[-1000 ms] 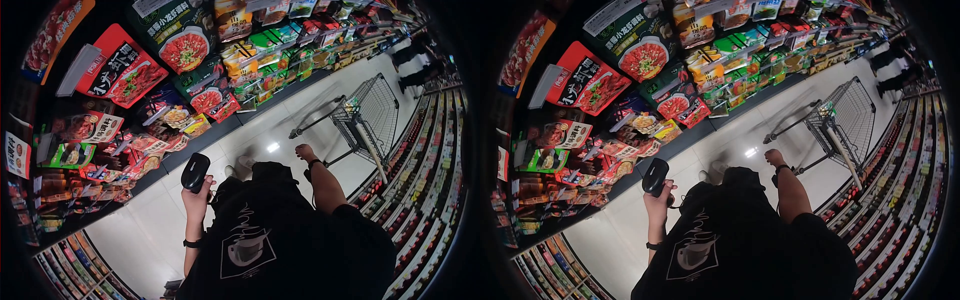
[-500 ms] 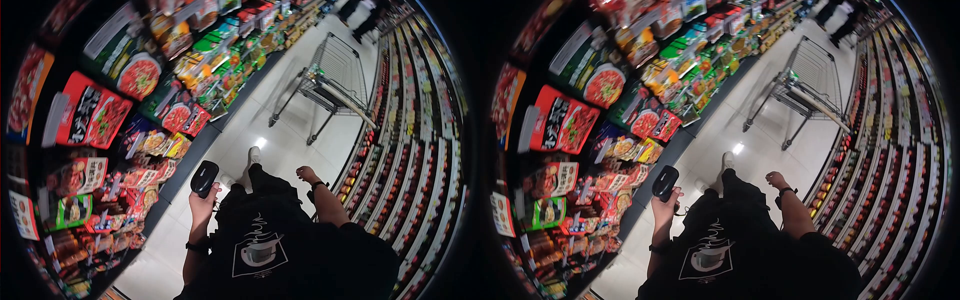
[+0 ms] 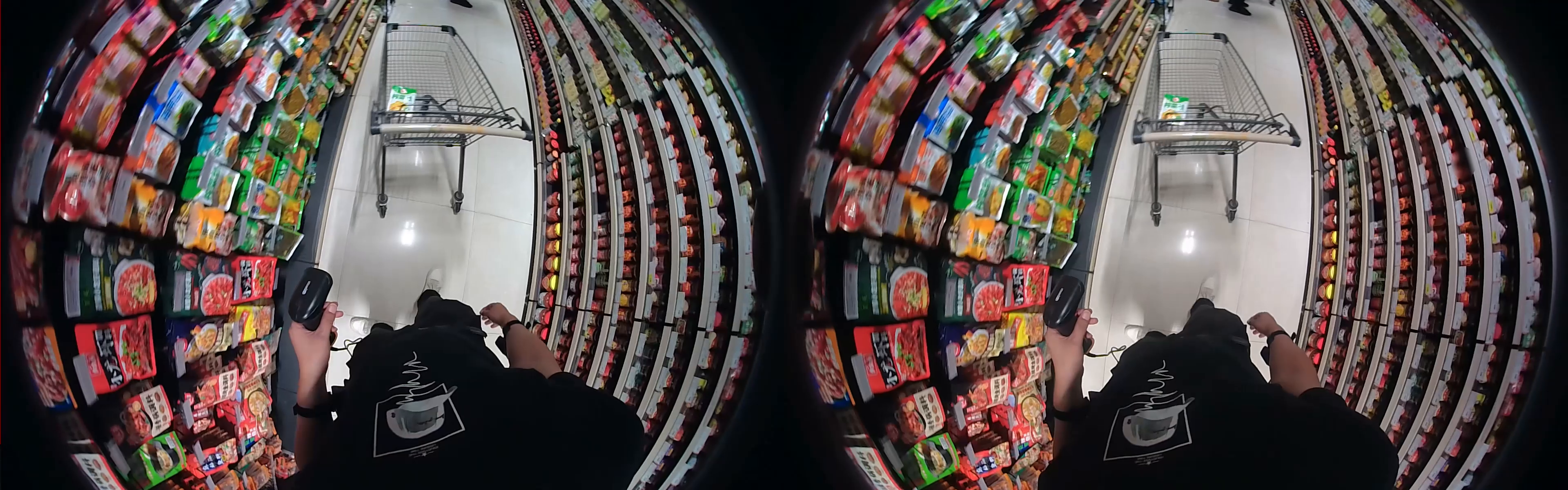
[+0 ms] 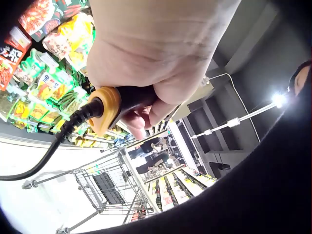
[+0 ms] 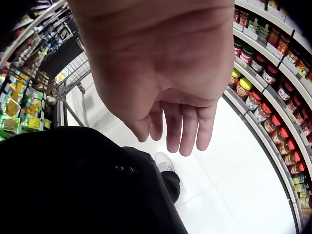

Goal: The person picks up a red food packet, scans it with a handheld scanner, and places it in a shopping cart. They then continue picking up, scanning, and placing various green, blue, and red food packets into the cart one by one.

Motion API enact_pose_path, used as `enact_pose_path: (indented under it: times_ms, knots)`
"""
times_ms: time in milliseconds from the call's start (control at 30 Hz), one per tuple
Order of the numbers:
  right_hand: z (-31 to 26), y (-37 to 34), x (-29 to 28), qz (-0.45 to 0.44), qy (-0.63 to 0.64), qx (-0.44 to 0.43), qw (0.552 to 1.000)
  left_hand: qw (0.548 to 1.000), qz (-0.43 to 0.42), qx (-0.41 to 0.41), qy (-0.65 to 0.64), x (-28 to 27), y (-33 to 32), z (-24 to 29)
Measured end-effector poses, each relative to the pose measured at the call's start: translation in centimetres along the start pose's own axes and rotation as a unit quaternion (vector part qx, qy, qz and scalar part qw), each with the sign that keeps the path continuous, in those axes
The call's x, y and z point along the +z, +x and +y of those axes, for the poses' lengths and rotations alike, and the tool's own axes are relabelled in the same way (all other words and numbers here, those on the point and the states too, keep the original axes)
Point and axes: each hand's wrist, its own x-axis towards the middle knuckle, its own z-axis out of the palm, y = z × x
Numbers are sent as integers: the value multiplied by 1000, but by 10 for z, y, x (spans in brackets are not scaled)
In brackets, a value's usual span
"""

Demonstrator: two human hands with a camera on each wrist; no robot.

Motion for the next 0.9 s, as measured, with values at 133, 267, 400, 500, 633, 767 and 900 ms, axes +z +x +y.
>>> enact_pose_path:
  times_ms: [133,267,400,500,633,767,900]
  knots:
    - [19,16,-51,33,81,-4,996,1000,-7,-22,-10,75,19,11]
    - [14,50,-114,58,87,-14,994,1000,-3,-12,3,139,35,28]
    - [-24,88,-178,62,65,-63,994,1000,-3,-15,24,171,47,48]
    - [-83,92,-215,112,150,-109,976,999,14,4,36,189,68,57]
    - [-160,118,-250,350,175,-262,882,999,22,-13,31,210,103,73]
    - [-312,-22,-276,510,168,-391,747,999,10,-30,32,224,150,83]
    - [-414,-89,-285,513,-6,-565,646,1000,-1,-8,-2,239,206,83]
